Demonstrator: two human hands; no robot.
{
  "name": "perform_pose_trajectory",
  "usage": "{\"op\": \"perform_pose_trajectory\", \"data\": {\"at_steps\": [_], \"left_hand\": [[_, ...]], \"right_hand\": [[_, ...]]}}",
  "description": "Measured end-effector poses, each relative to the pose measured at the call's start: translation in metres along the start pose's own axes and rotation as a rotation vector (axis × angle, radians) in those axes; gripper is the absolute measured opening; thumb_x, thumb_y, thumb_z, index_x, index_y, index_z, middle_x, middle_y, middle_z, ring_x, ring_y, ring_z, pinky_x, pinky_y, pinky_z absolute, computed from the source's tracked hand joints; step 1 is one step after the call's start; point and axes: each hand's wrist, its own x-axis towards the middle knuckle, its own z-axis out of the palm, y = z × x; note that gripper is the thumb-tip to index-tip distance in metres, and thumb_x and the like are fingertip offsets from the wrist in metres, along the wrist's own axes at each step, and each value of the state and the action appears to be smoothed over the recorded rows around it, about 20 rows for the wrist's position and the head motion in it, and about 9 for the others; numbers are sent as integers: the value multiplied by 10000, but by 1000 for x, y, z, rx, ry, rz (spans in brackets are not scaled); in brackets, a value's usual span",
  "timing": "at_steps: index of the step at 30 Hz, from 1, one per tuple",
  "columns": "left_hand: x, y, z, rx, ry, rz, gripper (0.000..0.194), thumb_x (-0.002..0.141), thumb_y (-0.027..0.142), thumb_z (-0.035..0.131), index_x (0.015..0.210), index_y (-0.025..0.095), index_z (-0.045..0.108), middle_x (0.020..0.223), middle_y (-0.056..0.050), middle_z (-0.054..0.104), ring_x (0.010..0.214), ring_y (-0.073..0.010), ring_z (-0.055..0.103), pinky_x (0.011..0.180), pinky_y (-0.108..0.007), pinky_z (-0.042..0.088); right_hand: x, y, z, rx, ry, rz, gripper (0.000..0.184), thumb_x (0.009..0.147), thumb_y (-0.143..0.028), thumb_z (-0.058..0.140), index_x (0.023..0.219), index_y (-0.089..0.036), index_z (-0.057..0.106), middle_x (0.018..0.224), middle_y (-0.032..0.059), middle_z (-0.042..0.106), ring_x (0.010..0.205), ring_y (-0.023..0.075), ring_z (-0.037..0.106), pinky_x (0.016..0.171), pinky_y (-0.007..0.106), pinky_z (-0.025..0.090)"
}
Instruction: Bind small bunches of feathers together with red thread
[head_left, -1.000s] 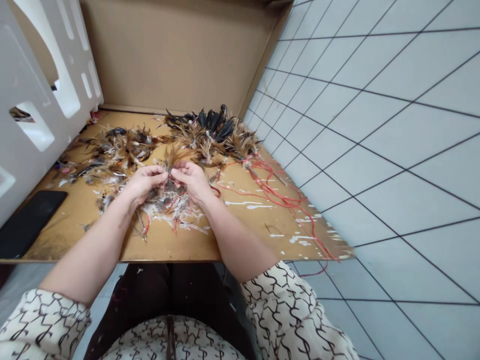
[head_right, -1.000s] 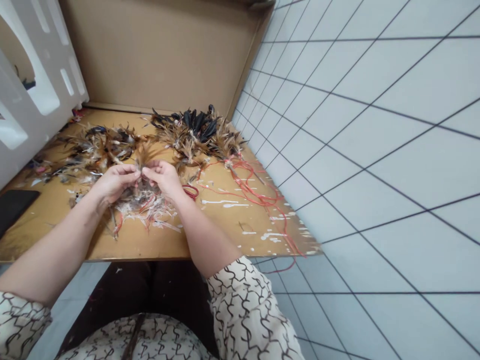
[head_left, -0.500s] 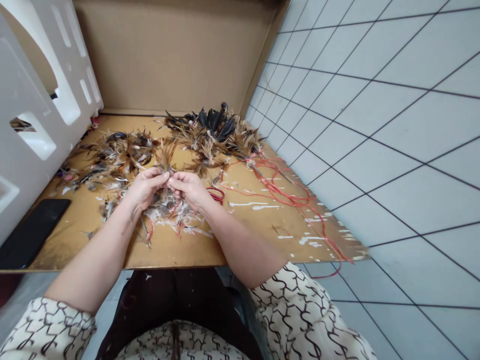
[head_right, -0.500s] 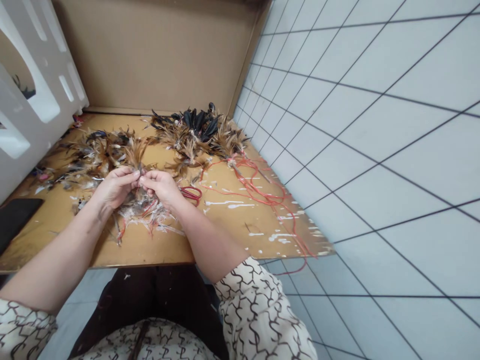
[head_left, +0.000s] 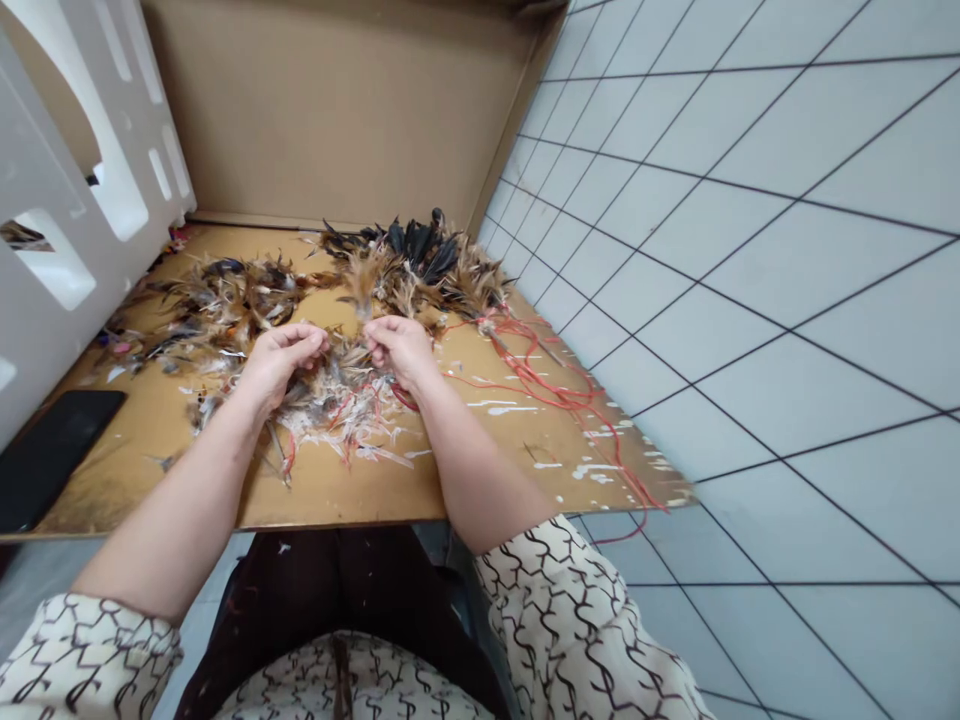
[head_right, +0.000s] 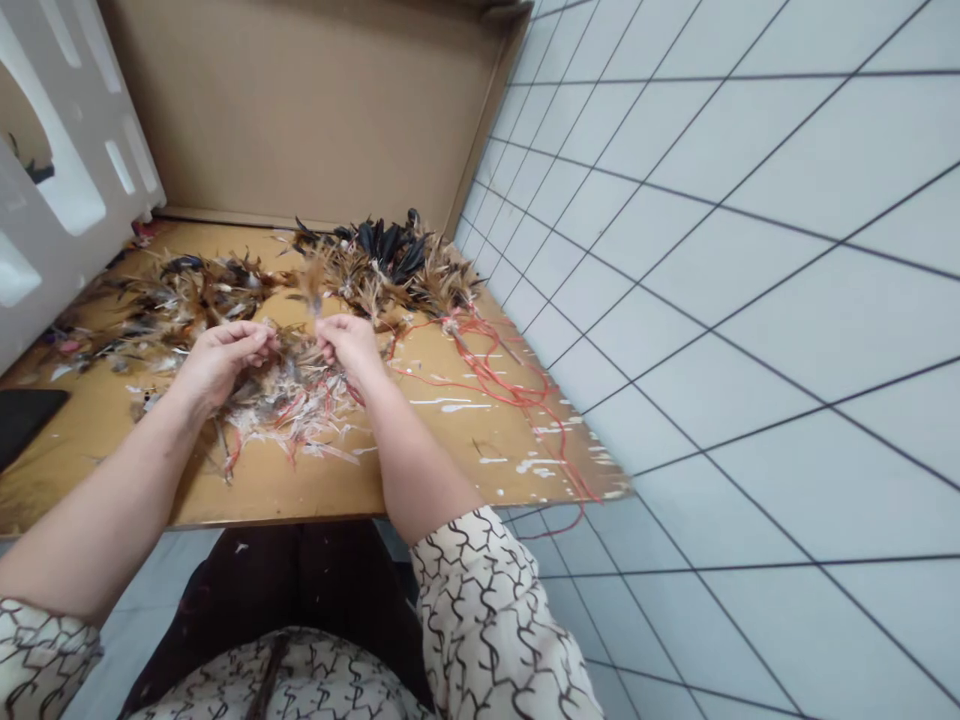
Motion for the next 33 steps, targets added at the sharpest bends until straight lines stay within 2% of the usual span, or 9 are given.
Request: {"op": "perform_pose_trajectory", "data": {"at_steps": [2,5,7,10,15,19,23,27,33], "left_hand": [[1,0,-1,19,18,8,284,436,341,773,604,141,659,591,-14,636,519,-76,495,502,-197,362],[2,-3,-1,79,44,47,265,446,330,760,601,146,649,569,-1,619,506,-71,469,497,-197,345],[4,-6,-3,143,59,87,246,472,326,743,607,148,642,550,11,598,503,-71,455,499,-198,337],[6,-11,-7,290,80,147,198,544,316,691,639,148,643,559,16,586,523,-82,468,537,-213,368],[9,-15,-14,737,98,290,151,634,255,594,727,161,667,707,-26,646,674,-153,553,684,-284,445],[8,-16,-14,1079,-8,413,199,668,263,576,818,199,691,888,-55,682,908,-227,570,848,-360,439],[7,-17,-15,1297,-137,415,263,677,241,560,893,198,704,1009,-76,676,976,-263,560,873,-386,432],[9,-16,-20,1408,-197,356,253,661,139,501,785,192,714,927,-88,693,939,-265,583,855,-373,436],[12,-15,-24,1411,-83,341,256,689,172,484,799,196,713,888,-86,708,900,-257,609,828,-356,447]], "right_hand": [[11,-3,-14,27,196,-52,121,670,-162,625,683,-169,505,486,-63,535,401,42,440,388,158,336],[24,-2,-33,63,483,-82,217,675,-85,588,796,-193,443,586,-61,570,510,63,533,462,163,405],[29,1,-40,7,547,-94,217,680,-82,567,822,-194,448,600,-62,560,544,74,546,496,179,429],[31,9,-41,-180,431,-121,134,659,-102,567,757,-179,516,581,-50,556,565,94,550,587,234,479],[28,15,-34,-595,250,-253,69,621,-111,578,652,-164,609,629,-12,617,629,127,575,740,316,500],[20,12,-31,-867,45,-206,188,619,-72,584,767,-150,669,752,17,679,695,133,602,744,303,497],[8,9,-21,-1104,-224,-192,310,613,-82,642,912,-152,684,902,51,699,838,169,626,782,288,481],[-5,9,-2,-1273,-280,-231,225,708,-97,562,871,-173,696,878,63,703,841,190,628,779,295,462],[-9,14,10,-1145,-268,-359,196,739,-117,545,868,-165,684,908,60,697,869,178,613,820,299,447]]}}
